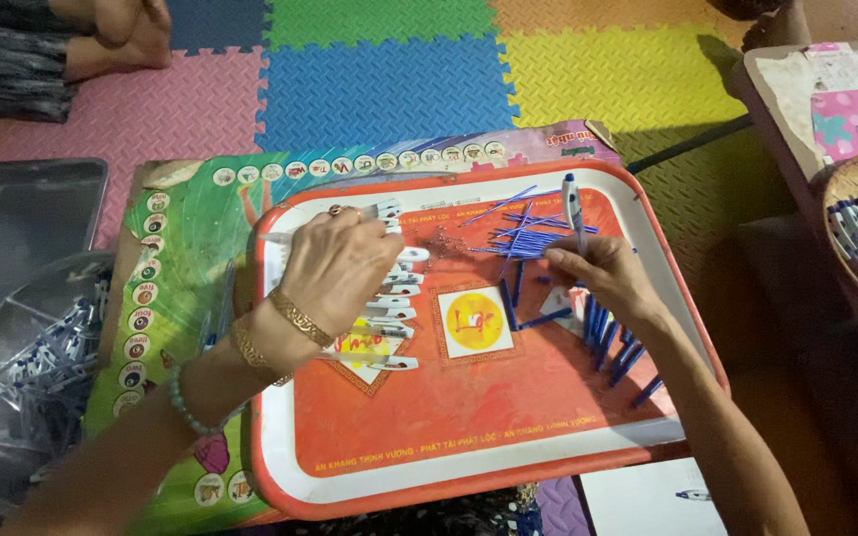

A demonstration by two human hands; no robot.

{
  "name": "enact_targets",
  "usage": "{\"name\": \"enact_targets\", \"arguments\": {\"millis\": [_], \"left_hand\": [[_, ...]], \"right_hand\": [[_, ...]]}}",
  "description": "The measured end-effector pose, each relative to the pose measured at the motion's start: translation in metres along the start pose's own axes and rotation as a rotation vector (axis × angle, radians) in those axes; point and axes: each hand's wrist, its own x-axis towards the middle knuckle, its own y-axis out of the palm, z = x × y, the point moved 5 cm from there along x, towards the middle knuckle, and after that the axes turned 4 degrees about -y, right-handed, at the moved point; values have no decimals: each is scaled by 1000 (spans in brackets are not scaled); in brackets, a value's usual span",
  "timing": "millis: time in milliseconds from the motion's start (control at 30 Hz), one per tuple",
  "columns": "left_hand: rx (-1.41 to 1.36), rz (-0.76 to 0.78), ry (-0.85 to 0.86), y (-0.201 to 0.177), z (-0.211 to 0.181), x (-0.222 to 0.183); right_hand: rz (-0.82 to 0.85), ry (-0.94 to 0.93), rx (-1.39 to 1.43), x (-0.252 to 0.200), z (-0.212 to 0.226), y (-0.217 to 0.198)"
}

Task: The person assembles ballpoint pens by placing blue ink cartridges into white and blue pen barrels and attaching white clips. They work on a red tray while sitting on a foam mat floor.

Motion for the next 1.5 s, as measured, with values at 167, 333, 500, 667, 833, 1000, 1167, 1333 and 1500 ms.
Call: {"name": "enact_targets", "arguments": {"millis": [167, 333, 500, 667, 833, 1000, 1167, 1333, 1500], "left_hand": [[-121, 241, -151, 23, 15, -37], [-314, 492, -256, 34, 19, -59], [-475, 507, -202, 42, 4, -71], [-674, 289, -100, 51, -20, -42], [-739, 155, 30, 88, -59, 2], [-494, 55, -185, 149, -41, 25], [-380, -22, -182, 162, -32, 35], [-485, -76, -212, 89, 38, -48], [-389, -346, -429, 34, 110, -164]], "right_hand": [[11, 116, -471, 2, 14, -12], [2, 132, -713, 8, -6, -30], [38, 115, -665, 0, 11, -16], [132, -109, -601, -4, 18, 20], [191, -254, -527, -2, 30, 30], [-23, -145, -793, 8, -2, -31], [-42, -230, -882, 13, -13, -39], [-146, -252, -907, 3, -8, -48], [-10, 80, -694, -11, 9, -10]]}}
